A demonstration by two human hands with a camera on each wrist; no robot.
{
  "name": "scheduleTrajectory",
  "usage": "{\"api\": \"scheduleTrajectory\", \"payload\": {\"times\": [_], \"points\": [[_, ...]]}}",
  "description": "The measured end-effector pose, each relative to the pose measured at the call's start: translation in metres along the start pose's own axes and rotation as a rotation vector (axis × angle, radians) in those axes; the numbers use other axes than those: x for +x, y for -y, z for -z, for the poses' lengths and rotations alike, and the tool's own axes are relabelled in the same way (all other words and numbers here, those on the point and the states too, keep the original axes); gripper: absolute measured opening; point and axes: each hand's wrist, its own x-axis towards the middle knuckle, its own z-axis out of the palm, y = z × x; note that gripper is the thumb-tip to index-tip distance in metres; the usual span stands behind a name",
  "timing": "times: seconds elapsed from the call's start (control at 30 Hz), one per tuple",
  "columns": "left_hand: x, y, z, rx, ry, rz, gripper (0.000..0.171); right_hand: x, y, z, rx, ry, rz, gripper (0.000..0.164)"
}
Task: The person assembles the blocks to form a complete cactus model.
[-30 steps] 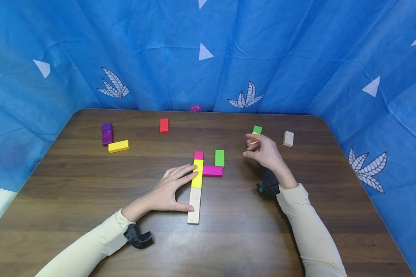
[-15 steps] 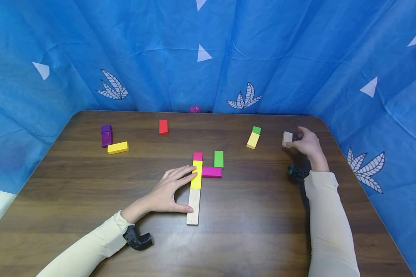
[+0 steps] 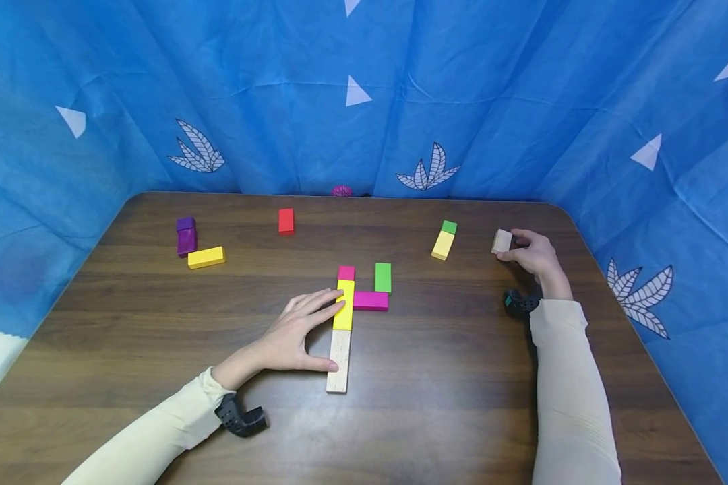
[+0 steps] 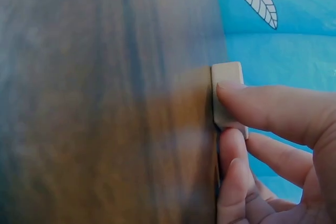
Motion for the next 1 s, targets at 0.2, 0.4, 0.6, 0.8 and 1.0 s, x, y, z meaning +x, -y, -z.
{"api": "scheduleTrajectory", "payload": {"times": [0.2, 0.4, 0.6, 0.8, 1.0], "points": [[0.000, 0.000, 0.000, 0.003, 0.001, -0.002, 0.100, -0.001, -0.007, -0.003, 0.043, -0.030, -0.004, 0.084], [0.000, 0.001, -0.001, 0.013, -0.016, -0.008, 0.100, -0.002, -0.009, -0.008, 0.050, -0.084, 0.006, 0.082], [0.000, 0.001, -0.002, 0.017, -0.032, -0.021, 0.100, -0.004, -0.008, -0.011, 0.052, -0.133, 0.012, 0.080], [0.000, -0.001, 0.000, 0.011, -0.019, -0.010, 0.100, -0.005, -0.007, -0.015, 0.103, -0.189, 0.021, 0.081], [0.001, -0.002, 0.001, 0.010, -0.001, 0.003, 0.100, -0.007, -0.008, -0.018, 0.162, -0.242, 0.033, 0.079]]}}
